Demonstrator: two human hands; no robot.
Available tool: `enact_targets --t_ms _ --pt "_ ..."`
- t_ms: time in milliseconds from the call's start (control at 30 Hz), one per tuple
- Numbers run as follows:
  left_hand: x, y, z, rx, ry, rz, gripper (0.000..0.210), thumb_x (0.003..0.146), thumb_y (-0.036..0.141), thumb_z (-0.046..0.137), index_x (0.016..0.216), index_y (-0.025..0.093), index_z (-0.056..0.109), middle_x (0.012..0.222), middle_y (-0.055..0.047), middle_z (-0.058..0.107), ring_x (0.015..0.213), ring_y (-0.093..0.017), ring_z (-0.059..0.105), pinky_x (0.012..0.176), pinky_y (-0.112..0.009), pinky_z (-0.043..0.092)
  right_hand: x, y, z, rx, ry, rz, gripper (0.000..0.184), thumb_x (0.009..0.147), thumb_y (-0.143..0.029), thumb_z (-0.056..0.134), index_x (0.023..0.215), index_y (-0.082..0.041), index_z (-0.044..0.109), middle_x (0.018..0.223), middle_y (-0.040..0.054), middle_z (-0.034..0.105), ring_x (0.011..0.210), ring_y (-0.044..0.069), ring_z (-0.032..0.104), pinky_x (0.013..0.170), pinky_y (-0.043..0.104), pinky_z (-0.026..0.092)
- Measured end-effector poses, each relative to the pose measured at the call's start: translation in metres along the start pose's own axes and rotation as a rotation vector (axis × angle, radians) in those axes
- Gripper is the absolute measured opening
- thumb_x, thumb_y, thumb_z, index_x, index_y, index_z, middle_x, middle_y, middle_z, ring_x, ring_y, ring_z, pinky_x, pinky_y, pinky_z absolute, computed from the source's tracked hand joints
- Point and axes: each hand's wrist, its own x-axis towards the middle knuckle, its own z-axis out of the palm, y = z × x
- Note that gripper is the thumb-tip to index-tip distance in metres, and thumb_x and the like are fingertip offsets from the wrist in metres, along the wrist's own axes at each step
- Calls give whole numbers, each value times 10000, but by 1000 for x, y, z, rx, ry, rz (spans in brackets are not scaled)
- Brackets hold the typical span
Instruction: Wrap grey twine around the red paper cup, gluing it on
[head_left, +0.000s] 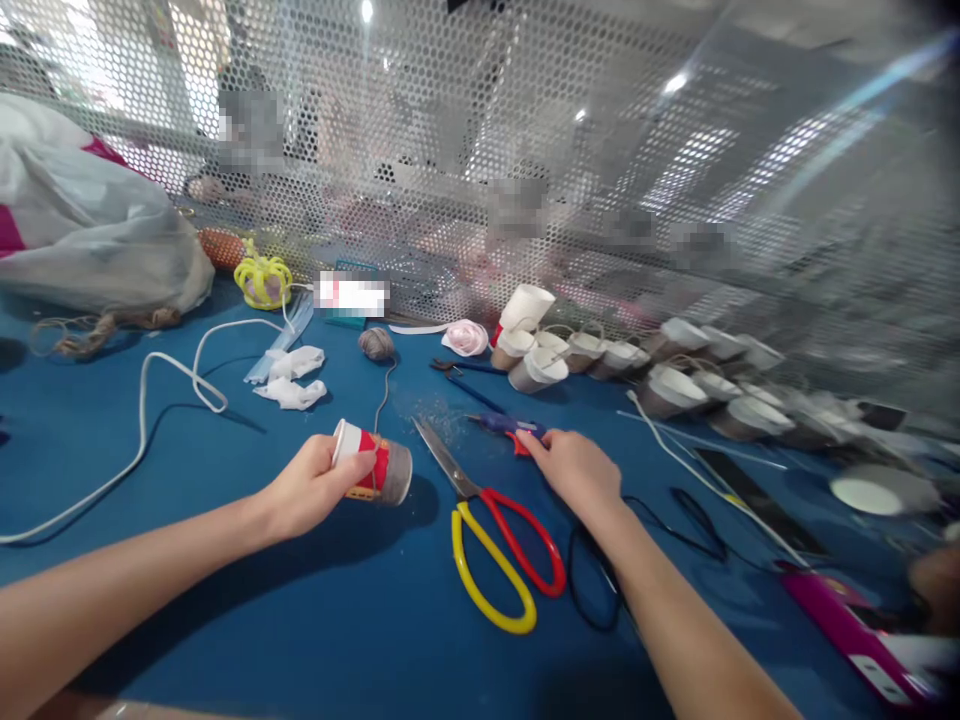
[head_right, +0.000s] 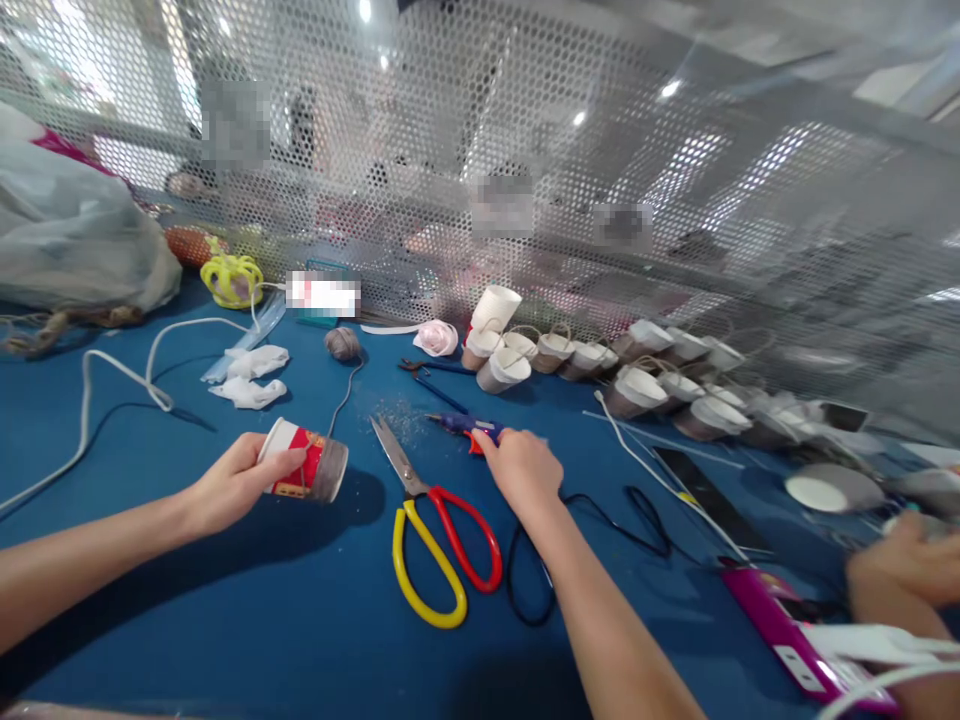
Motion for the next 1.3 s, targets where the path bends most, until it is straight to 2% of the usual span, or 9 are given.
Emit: enact_targets --t_ms 67,133,267,367,433,533,700,967,1300 --pt "-2 -1 0 39 -31 34 319 780 388 423 646 119 533 590 17 474 546 -92 386 522 -187 338 -10 -15 3 14 -29 -81 241 857 -323 461 1028 -192 569 1169 84 518 1000 200 512 856 397 417" --pt "-5 -2 1 96 -63 78 318 797 372 403 633 122 510 584 19 447 540 -88 362 510 -187 328 -23 -33 14 58 -136 -181 361 826 -440 457 882 -130 635 1087 128 567 1039 253 484 920 403 351" --pt "-9 -1 1 225 -133 225 308 825 318 379 583 136 437 547 34 374 513 -74 310 478 -180 297 -49 -70 49 227 -591 -310 576 807 -588 338 706 -141 686 770 82 666 804 198 596 791 342 439" --pt "-10 2 0 293 -184 373 269 825 250 388 578 144 403 531 47 347 477 -59 277 449 -174 264 -58 -87 68 379 -826 -350 616 815 -600 289 727 -139 689 707 65 669 709 157 609 717 306 467" --pt "-11 3 0 308 -217 433 244 821 217 387 588 144 404 528 49 355 466 -54 275 441 -172 255 -60 -91 73 484 -878 -366 505 795 -564 392 822 -149 678 739 51 671 711 144 608 697 291 472" --pt "-10 4 0 263 -239 386 253 818 222 382 580 145 409 514 50 353 459 -55 274 433 -171 255 -61 -92 71 618 -843 -382 303 709 -420 604 867 -167 654 826 23 661 738 115 596 727 262 459" --pt "-7 2 0 111 -217 131 294 787 306 426 543 142 418 501 47 359 464 -59 292 441 -177 269 -66 -92 64 705 -740 -401 151 663 -303 673 719 -163 656 814 0 634 690 86 562 684 219 441" --pt "2 0 2 -240 -35 -262 231 646 344 571 627 114 567 521 28 522 460 -74 436 484 -186 324 -70 -92 47 604 -362 -617 149 688 -317 665 661 -176 623 688 -11 632 663 101 555 669 223 437" --pt "-1 7 4 -213 -43 -302 215 612 314 583 580 104 556 484 26 523 438 -74 433 454 -186 317 -71 -91 46 343 -196 -667 239 732 -406 590 682 -172 592 682 9 613 625 130 537 613 258 424"
